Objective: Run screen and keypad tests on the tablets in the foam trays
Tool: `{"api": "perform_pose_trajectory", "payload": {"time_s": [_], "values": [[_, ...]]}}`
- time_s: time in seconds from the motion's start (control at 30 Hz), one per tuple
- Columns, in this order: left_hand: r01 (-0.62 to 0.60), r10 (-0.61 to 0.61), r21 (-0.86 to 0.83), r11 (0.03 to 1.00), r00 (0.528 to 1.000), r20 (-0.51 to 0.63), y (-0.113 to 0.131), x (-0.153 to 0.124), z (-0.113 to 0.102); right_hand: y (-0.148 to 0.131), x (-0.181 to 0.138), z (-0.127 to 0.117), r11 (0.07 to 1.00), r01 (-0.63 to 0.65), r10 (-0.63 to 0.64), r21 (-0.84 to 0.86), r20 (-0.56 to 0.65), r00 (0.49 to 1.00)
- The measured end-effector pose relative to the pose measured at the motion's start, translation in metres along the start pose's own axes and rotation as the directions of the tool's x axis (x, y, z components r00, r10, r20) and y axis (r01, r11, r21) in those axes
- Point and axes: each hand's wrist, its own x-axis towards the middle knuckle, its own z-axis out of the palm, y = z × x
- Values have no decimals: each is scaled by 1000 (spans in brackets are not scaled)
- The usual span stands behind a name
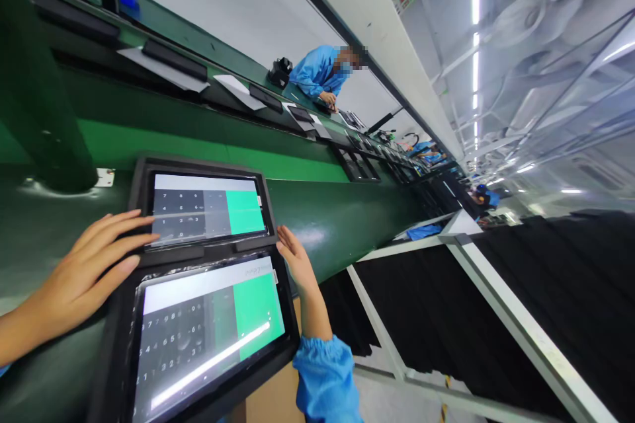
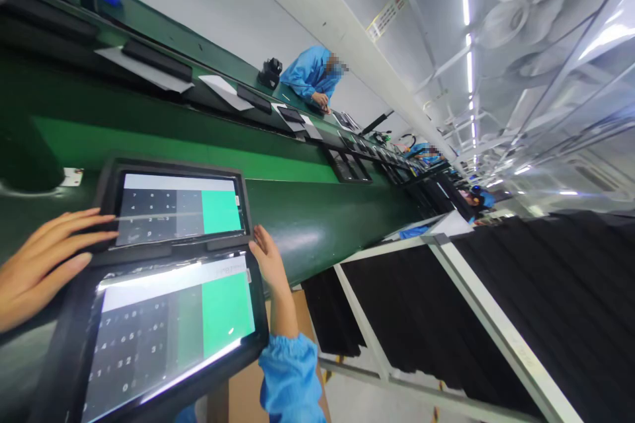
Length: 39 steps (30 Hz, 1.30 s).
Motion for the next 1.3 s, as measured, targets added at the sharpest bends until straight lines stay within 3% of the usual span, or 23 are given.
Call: {"api": "perform_pose_trajectory", "payload": {"time_s": [0.13, 0.27, 0.83, 1.07, 1.23, 1.3], "values": [[204, -215, -114, 972, 972, -96, -7, 35, 9, -14, 81, 28, 998, 23, -24, -66, -26, 999], [244, -260, -123, 962, 955, -140, -15, 56, 16, -19, 121, 39, 996, 39, -39, -79, -1, 999], [171, -165, 29, 985, 976, -142, -26, 75, 22, -12, 120, 26, 997, 51, -43, -60, 125, 991], [155, -150, 162, 974, 988, -43, -26, 80, 23, -11, 123, 23, 999, 29, -24, -25, 159, 987], [151, -191, 309, 939, 976, 104, -23, 86, 24, -11, 123, 23, 999, 33, -30, -18, 144, 989], [148, -192, 334, 931, 976, 103, -20, 86, 22, -10, 125, 26, 999, 41, -37, -25, 134, 990]]}}
